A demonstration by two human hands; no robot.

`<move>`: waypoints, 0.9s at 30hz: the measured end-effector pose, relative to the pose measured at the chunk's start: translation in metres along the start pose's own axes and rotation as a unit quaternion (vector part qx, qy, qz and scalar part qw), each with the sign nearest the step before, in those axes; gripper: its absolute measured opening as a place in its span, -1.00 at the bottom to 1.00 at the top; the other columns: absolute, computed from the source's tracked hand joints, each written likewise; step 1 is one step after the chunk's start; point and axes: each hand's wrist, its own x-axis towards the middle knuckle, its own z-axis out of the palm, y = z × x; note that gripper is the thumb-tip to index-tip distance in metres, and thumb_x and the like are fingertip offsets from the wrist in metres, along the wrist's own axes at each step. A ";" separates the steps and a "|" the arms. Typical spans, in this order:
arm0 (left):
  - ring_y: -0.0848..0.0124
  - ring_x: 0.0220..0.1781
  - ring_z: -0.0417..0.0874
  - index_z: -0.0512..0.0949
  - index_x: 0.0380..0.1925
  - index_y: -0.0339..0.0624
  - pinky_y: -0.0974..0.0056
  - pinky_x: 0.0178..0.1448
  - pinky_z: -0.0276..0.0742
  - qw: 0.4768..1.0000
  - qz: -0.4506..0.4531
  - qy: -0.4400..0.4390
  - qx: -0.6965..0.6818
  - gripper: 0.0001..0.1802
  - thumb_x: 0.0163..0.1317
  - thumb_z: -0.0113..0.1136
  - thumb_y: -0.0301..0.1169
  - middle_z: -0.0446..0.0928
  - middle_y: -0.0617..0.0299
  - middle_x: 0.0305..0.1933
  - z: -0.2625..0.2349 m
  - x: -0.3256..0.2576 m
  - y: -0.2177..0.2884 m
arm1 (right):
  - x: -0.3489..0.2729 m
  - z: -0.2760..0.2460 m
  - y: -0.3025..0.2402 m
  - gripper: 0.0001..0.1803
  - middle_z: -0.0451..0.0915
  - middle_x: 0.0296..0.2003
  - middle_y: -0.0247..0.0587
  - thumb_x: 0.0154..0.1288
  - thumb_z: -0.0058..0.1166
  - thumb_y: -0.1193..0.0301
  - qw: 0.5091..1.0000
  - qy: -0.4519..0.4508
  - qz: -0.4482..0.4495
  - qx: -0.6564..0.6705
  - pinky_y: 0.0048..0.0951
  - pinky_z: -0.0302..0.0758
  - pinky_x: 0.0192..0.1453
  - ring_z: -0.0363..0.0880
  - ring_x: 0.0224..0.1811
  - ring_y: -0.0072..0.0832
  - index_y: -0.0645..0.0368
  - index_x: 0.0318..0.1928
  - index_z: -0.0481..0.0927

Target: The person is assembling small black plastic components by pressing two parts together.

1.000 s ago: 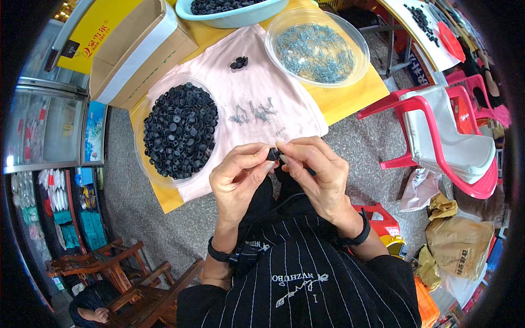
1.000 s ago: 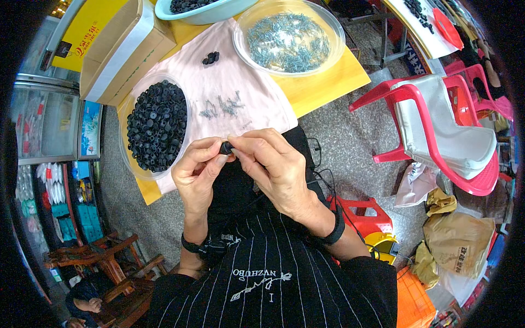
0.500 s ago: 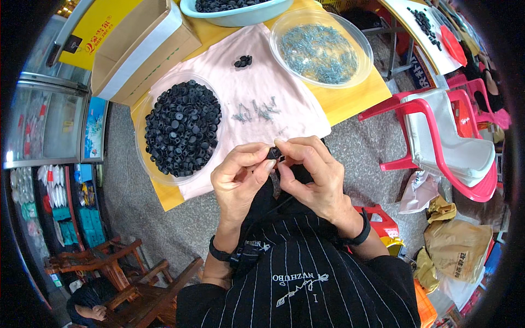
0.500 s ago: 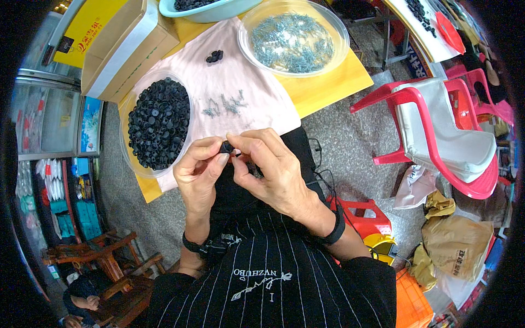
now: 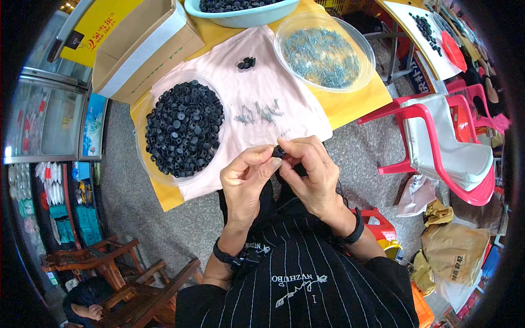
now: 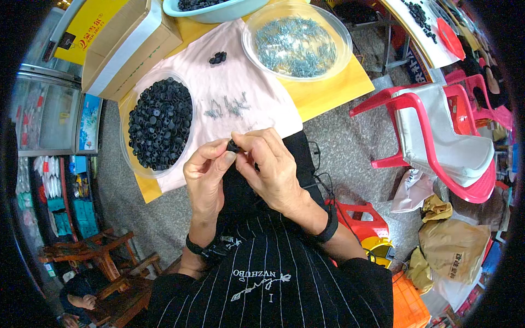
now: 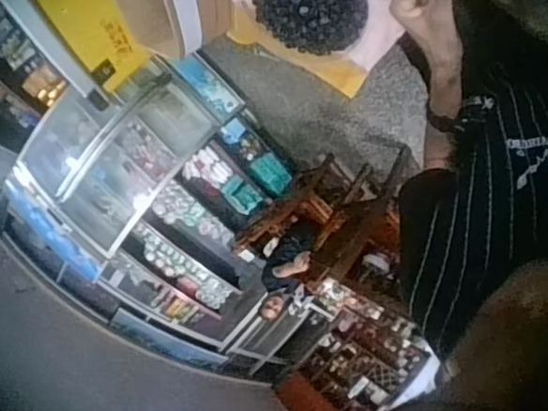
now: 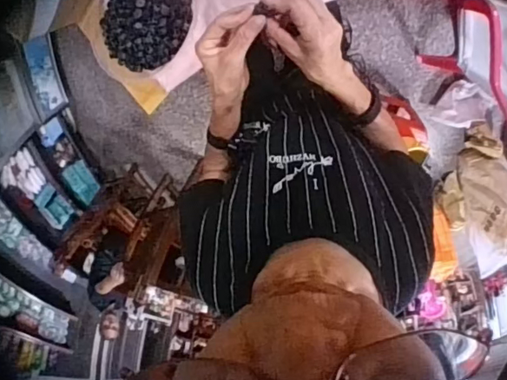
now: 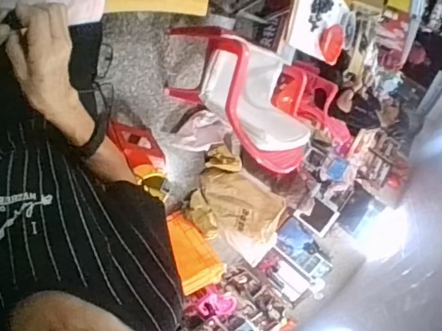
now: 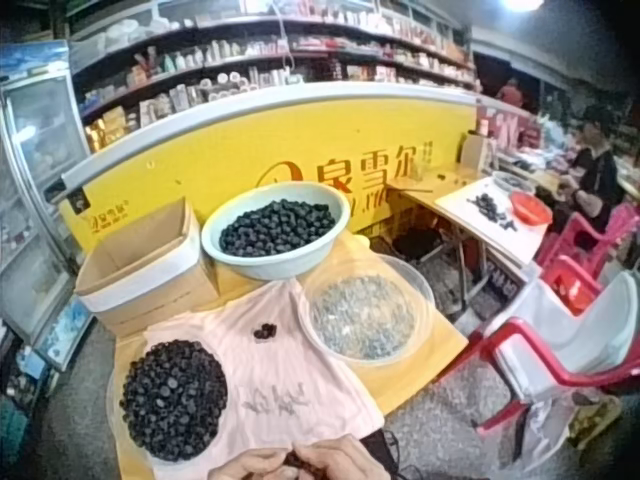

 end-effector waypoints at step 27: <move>0.57 -0.23 0.60 0.53 -0.13 -0.35 0.48 -0.09 0.50 0.989 -0.071 0.046 -0.120 -0.79 0.24 0.22 -0.53 0.62 0.19 -0.21 0.004 0.016 0.003 | 0.031 0.000 -0.001 -0.59 0.51 -0.35 -0.25 -0.01 0.26 0.67 0.998 -0.043 0.041 0.027 -0.56 0.54 -0.35 0.55 -0.42 -0.55 0.23 -0.08 0.56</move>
